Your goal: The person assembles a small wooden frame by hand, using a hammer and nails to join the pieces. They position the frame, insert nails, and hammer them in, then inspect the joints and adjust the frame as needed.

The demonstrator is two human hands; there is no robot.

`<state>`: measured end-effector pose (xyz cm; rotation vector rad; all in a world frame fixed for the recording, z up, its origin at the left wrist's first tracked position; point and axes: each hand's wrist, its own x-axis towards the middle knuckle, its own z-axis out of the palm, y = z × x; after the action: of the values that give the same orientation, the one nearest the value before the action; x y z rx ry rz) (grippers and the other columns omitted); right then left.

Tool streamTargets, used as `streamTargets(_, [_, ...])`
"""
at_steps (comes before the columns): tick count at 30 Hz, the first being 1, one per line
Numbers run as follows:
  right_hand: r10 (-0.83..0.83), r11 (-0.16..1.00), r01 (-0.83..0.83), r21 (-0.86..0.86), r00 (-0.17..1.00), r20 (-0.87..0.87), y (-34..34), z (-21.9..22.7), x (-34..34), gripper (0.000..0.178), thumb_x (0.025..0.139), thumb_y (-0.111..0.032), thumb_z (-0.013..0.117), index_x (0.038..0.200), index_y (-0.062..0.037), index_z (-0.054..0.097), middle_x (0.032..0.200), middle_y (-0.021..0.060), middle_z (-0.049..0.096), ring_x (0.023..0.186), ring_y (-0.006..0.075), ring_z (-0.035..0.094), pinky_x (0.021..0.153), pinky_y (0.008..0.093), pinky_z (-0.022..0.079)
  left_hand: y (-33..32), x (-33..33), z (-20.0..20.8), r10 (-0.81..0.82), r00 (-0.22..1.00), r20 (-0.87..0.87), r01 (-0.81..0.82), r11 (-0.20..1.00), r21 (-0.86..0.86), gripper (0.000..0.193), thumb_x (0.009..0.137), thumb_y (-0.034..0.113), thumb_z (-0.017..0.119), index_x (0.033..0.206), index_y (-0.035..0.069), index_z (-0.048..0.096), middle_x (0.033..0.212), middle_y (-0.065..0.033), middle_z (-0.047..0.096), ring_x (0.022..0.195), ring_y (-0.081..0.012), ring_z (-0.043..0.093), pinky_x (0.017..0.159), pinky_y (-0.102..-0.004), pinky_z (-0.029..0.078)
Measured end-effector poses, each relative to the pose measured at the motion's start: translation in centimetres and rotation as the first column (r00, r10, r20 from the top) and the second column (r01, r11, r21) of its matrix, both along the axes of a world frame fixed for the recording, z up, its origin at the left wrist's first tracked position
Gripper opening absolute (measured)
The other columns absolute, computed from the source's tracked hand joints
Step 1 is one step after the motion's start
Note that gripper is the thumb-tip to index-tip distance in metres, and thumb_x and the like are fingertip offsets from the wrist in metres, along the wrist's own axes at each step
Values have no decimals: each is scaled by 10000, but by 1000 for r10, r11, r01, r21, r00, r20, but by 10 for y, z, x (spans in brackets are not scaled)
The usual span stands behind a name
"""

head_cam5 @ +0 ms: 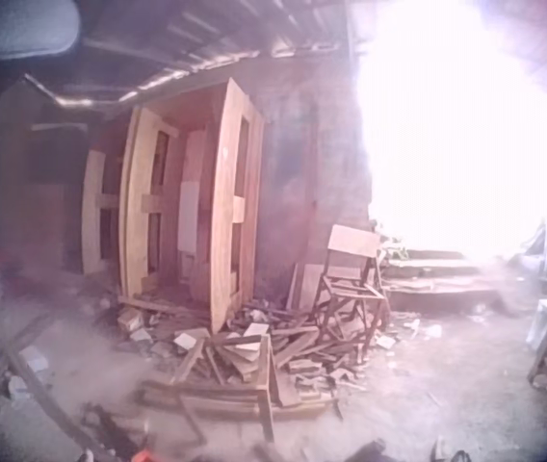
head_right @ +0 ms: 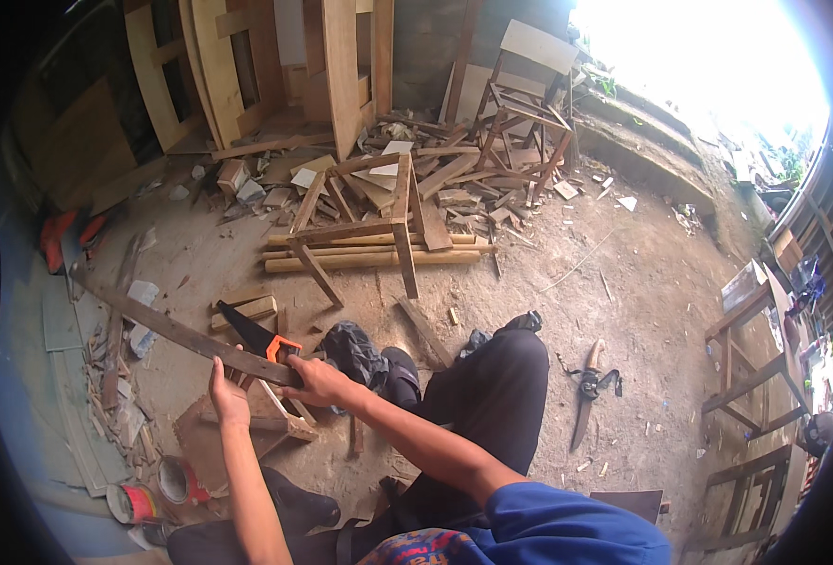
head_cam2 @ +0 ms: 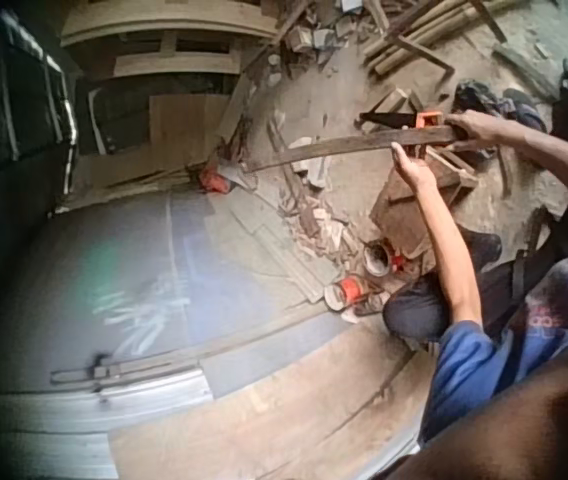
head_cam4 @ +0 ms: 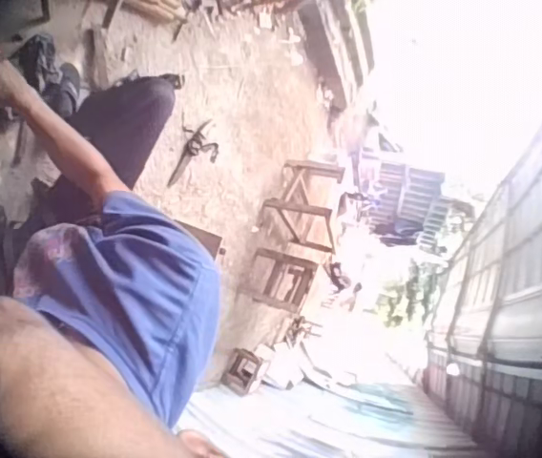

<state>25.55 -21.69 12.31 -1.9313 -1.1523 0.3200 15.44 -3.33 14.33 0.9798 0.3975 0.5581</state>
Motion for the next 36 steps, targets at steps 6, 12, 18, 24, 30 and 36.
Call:
streamTargets(6, [-5,987,25,160,993,-122,7,-5,-15,502,931,-451,606,893,50,600,750,277,591,664,409,559,638,445,461,-1,-10,-3,-29,1000,12,28,999,42,362,926,183,616,1259,56,553,1203,-37,586,1094,-175,569,885,-368,494])
streamTargets(12, [95,961,41,273,878,-469,10,1,-29,412,939,-241,665,1219,29,531,957,95,626,749,112,586,679,282,494,-1,-19,17,61,998,-8,-60,997,39,343,861,147,709,1174,72,591,1043,-4,643,974,-125,602,849,-294,482])
streamTargets(18, [347,934,-115,338,519,-781,0,21,-32,439,958,-285,620,1296,-30,505,1048,126,678,765,157,659,625,269,523,-5,-19,33,195,981,21,-195,962,191,471,724,107,847,1064,-20,546,968,-108,656,861,-162,641,817,-296,508])
streamTargets(24, [386,921,-122,369,400,-831,-4,19,-30,438,970,-312,599,1286,-21,515,985,92,672,690,122,621,578,247,507,-10,-16,30,185,982,-41,-170,956,238,518,765,220,841,1107,-32,544,1038,-107,643,968,-160,614,897,-311,471])
streamTargets(30, [35,971,80,225,885,-465,4,-39,-23,449,904,-223,714,1233,12,520,977,87,662,767,147,618,648,275,498,38,-26,-12,205,887,-413,94,796,598,526,848,419,741,1098,-29,625,1003,-121,691,915,-168,646,805,-286,505])
streamTargets(36, [-307,951,305,-39,930,-204,-7,-120,-23,557,813,-268,784,1195,35,515,909,174,664,826,213,654,745,335,513,72,-72,-60,663,304,-684,292,619,729,715,829,594,641,1150,-43,577,1116,-245,663,1030,-360,657,856,-434,522])
